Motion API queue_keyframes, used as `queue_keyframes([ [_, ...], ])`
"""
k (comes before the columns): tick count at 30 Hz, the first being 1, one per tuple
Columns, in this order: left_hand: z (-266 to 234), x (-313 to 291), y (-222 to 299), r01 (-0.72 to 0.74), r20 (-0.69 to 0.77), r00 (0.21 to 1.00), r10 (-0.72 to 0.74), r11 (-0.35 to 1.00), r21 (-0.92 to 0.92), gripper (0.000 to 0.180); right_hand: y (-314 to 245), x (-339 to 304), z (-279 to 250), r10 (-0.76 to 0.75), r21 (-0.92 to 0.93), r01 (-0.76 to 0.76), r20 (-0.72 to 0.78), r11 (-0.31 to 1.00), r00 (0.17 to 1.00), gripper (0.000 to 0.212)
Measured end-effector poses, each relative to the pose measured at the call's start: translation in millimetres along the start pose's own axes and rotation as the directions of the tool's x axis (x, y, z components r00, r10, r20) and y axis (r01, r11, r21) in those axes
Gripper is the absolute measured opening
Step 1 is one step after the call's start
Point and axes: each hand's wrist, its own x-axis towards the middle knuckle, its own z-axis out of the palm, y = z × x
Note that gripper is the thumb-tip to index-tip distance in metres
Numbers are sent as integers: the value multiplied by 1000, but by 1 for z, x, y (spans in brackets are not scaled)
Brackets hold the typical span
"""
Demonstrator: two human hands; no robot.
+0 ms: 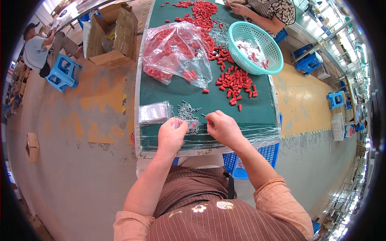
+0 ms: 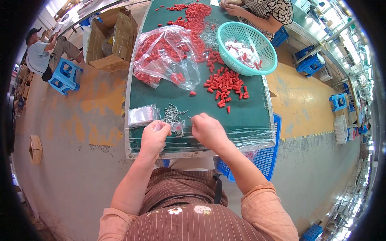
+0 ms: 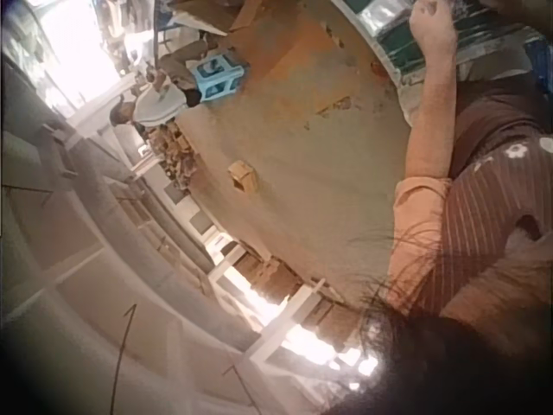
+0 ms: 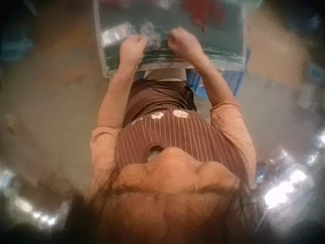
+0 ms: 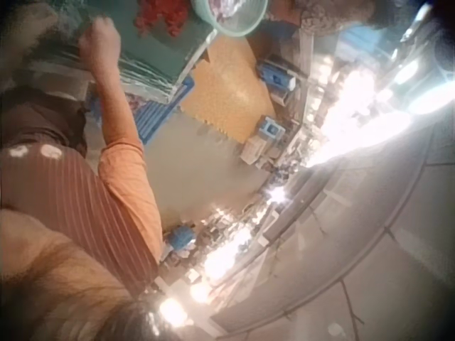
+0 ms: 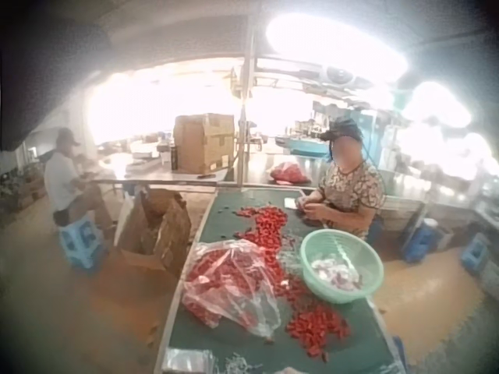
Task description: The person packages screws and plastic anchors into small plastic bags by hand.
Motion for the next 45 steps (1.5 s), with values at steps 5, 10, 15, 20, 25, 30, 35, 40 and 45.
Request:
queue_keyframes([
  [5, 9, -2, -5, -240, -58, 962, 266, 929, 281, 16, -9, 3, -25, 147, 514, -210, 161, 832, 976, 17],
  [10, 23, -13, -4, -336, -10, 931, 364, 870, 361, 15, -36, 0, -42, 32, 602, -175, 241, 779, 970, 19],
  [15, 29, -16, -3, -336, 27, 937, 348, 877, 343, 15, -33, -3, -41, 22, 430, -79, 137, 899, 990, 17],
  [20, 28, -14, -4, -309, 27, 948, 318, 894, 324, 15, -38, -5, -51, 8, 295, -38, 100, 955, 995, 14],
  [25, 31, -14, 0, -301, 38, 951, 306, 895, 330, 15, -33, -6, -45, -65, 222, 48, 71, 974, 995, 12],
  [30, 26, -13, -4, -283, 30, 956, 290, 896, 341, 15, -18, 9, -39, -3, 183, 2, 6, 983, 1000, 14],
  [35, 16, -15, -7, -219, 0, 973, 230, 925, 310, 13, -3, 23, -13, -49, 70, 47, 25, 996, 998, 16],
  [40, 10, -9, -13, -199, -17, 977, 213, 935, 292, 14, 5, 29, 9, -121, -192, 133, 76, 972, 990, 8],
  [45, 8, -4, -15, -176, -28, 981, 192, 940, 293, 15, -3, 27, -9, -7, 122, 3, 35, 993, 999, 11],
])
